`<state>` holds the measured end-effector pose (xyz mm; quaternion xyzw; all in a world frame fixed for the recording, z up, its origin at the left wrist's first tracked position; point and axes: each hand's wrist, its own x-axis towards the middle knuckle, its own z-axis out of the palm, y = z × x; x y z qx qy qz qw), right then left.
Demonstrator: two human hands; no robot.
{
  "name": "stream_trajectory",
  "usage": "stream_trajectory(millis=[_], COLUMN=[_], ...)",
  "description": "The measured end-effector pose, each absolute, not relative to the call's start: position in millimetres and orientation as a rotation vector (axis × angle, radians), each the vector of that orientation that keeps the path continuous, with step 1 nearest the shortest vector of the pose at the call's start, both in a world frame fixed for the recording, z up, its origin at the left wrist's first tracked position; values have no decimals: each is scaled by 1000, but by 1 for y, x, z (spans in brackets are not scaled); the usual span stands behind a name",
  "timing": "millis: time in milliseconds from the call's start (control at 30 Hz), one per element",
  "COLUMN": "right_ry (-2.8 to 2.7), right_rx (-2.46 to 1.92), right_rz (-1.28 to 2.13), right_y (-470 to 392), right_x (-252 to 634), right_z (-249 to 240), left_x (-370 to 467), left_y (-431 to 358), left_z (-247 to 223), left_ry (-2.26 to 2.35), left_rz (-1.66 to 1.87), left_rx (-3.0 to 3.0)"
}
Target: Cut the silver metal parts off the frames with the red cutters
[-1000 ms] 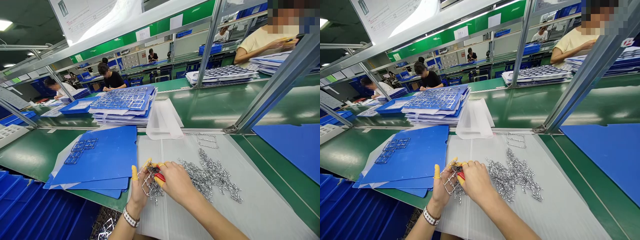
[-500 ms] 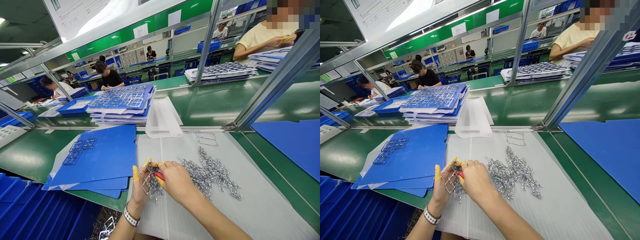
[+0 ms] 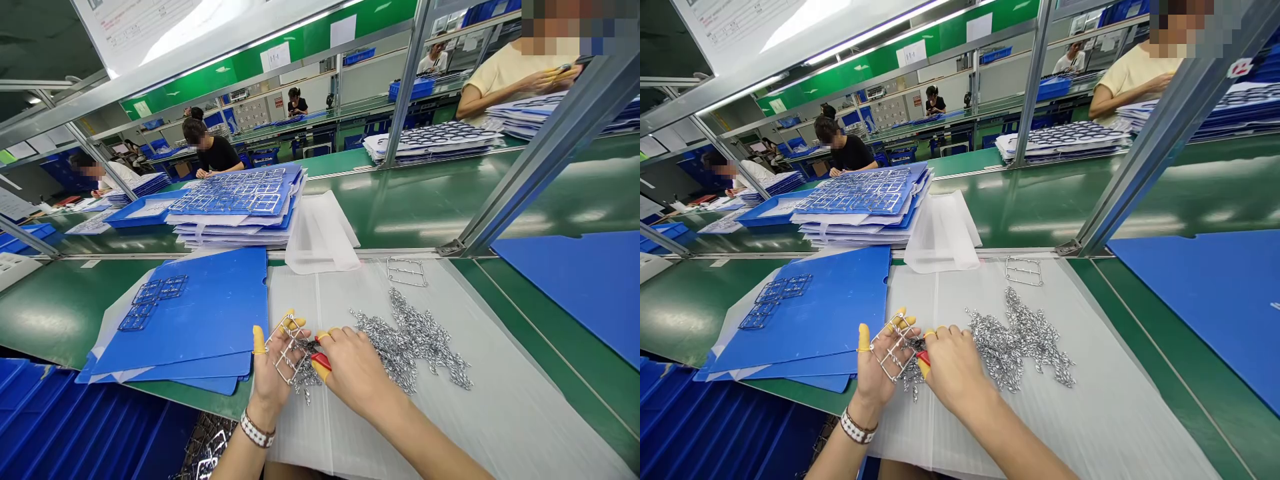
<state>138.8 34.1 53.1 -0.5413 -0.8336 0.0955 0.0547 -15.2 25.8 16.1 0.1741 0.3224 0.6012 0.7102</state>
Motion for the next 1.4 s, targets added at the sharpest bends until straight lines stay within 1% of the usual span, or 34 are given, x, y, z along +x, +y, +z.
stream_trajectory(millis=[400, 700, 1000, 1233, 1400], right_ry=[-2560, -2546, -2551, -2584, -2612], right_rx=[-1711, -1610, -1604, -1599, -1608], right_rz=[343, 416, 427, 327, 318], right_y=[31, 18, 19, 18, 20], right_x=[136, 127, 126, 122, 121], right_z=[62, 60, 58, 59, 58], left_x=[-15, -11, -11, -9, -11], left_y=[25, 29, 26, 29, 29], left_z=[15, 14, 12, 9, 9], left_ry=[758, 795, 810, 851, 871], left_rz=[1397, 1458, 1479, 1488, 1503], left_rx=[417, 418, 463, 469, 471])
